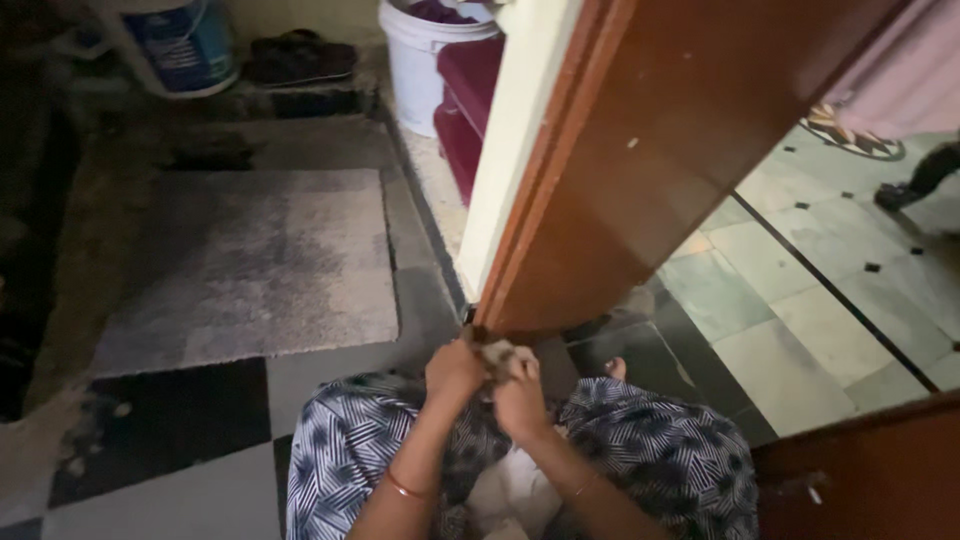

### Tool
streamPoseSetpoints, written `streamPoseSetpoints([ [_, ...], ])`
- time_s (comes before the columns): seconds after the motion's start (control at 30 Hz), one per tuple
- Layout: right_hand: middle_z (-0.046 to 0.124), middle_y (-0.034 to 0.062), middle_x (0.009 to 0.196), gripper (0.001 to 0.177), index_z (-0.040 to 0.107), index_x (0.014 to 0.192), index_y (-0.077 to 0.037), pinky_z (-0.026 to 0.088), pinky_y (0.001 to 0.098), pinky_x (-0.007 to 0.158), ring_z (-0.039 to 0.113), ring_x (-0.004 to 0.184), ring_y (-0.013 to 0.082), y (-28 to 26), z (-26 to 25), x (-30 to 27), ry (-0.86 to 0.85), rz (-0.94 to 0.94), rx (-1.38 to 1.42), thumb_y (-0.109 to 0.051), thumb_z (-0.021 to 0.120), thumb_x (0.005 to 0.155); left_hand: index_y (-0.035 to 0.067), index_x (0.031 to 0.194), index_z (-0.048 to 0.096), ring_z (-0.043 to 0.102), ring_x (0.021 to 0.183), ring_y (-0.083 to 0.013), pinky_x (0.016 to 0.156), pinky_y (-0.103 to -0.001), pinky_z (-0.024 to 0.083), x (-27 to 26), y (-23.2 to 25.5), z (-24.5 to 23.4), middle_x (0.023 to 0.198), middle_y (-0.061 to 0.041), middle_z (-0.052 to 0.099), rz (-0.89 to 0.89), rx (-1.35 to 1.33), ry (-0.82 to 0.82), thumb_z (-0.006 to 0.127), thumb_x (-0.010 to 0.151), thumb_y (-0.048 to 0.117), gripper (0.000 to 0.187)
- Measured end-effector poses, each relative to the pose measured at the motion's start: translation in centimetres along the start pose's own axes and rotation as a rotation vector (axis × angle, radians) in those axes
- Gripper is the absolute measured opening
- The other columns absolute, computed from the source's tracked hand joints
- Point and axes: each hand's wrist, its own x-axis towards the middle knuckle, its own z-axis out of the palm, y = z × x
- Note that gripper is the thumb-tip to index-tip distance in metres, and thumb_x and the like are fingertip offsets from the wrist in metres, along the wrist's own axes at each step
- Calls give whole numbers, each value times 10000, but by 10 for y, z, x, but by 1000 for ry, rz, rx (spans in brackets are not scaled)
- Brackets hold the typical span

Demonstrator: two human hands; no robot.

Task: The person wipes the surface and edges of a wooden door using a white cloth while sitting on the floor.

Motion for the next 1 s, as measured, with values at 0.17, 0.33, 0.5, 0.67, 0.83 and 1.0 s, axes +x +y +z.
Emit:
streamPoseSetpoints([
  [0.17,713,145,1087,390,808,1080,-208,463,500,939,577,1166,371,16,-2,-5,-317,221,14,-77,669,740,145,1335,585,671,1117,-428,951,-522,540,5,8,5,1176,-223,704,-110,2,25,618,930,252,420],
  [0.33,725,137,1012,454,848,1059,-253,536,380,842,659,947,278,16,-101,25,-7,412,267,2,706,711,37,1405,498,586,1156,-480,928,-544,501,5,8,6,1291,-250,615,166,-164,309,790,696,269,801],
  [0.5,756,109,1164,438,780,1157,-141,491,385,1024,615,1138,268,-21,-255,65,784,17,277,66,569,834,40,1189,680,650,1211,-374,1060,-450,519,9,8,9,1237,-191,716,168,-249,215,588,871,118,340],
  [0.67,681,216,1264,254,664,1181,11,446,472,1065,566,1248,339,-61,-338,97,1047,-75,5,6,614,933,45,1108,716,591,1225,-410,1021,-477,487,-3,9,-5,1303,-193,668,452,-99,407,624,815,65,308],
  [0.83,658,29,1421,234,752,1253,-169,94,558,1230,353,1469,331,-68,-329,149,954,-148,-200,-210,767,1024,43,1124,733,625,1138,-414,954,-476,513,-21,18,-17,1259,-199,669,572,-136,259,647,774,95,364],
  [1.0,668,-84,1469,377,775,1316,-292,-113,654,1260,378,1546,239,-63,-311,136,679,-37,-421,-58,687,1033,72,1025,767,674,1063,-377,908,-475,540,-41,35,-27,1181,-158,716,493,-158,-2,683,810,178,254],
])
